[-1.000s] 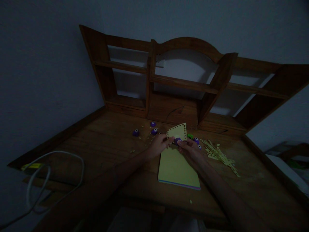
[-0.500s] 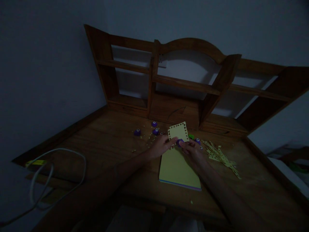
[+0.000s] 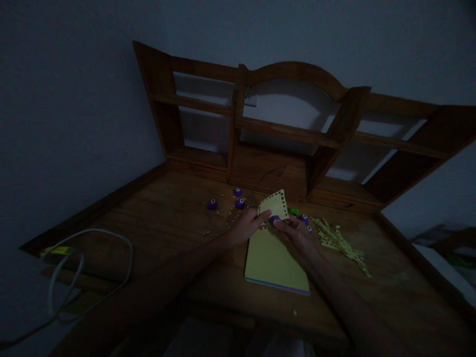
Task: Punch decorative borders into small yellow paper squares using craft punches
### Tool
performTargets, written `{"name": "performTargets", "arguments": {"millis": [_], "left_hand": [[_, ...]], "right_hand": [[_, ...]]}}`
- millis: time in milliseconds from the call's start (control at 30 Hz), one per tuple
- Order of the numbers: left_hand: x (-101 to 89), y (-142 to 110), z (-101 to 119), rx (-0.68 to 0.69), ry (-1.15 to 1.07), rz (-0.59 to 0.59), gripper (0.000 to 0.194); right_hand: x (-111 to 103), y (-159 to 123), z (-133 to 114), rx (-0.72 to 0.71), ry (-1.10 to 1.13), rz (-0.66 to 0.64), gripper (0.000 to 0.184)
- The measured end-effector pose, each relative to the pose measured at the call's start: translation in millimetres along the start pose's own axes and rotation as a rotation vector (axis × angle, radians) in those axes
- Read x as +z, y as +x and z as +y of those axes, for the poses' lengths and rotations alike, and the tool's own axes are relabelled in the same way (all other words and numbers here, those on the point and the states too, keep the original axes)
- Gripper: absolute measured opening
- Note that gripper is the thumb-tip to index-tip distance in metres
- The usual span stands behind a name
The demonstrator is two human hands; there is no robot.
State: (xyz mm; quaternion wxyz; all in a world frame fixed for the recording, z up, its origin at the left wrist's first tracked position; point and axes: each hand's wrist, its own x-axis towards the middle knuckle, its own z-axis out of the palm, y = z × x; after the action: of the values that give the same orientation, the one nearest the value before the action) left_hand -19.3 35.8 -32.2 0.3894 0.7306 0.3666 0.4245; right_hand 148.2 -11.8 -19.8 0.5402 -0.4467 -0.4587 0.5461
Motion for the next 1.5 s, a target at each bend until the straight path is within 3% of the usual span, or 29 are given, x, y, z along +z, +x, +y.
{"name": "performTargets", "arguments": {"millis": [100,300,633,867,1033,1267,1500], "left_hand": [[-1.7,2,0,-0.034,-0.030,0.074,0.051],[-5.7,5,-1,-0.073,-0.141,0.223,0.049],[-9.6,6,9,-0.079,-0.255,0.249,0.047],[-17.3,12,8,-0.157,-0.400,0.386,0.046],[-19.9,14,7,-0.197,-0.470,0.434,0.046],[-18.7,14,9,-0.227,-0.511,0.438,0.044],[-21.4,17,2,-0.208,-0.483,0.499,0.044]], "right_hand": [[1,2,3,-0.029,-0.043,-0.015,0.021],[3,1,8,0.011,-0.046,-0.095,0.037],[2,1,10,-0.019,-0.062,-0.164,0.033],[5,1,9,-0.052,-0.141,-0.157,0.037],[6,1,14,-0.107,-0.433,-0.129,0.044],[1,-1,13,-0.393,-0.853,0.002,0.037],[-13,3,9,-0.507,-1.049,0.145,0.030]]}}
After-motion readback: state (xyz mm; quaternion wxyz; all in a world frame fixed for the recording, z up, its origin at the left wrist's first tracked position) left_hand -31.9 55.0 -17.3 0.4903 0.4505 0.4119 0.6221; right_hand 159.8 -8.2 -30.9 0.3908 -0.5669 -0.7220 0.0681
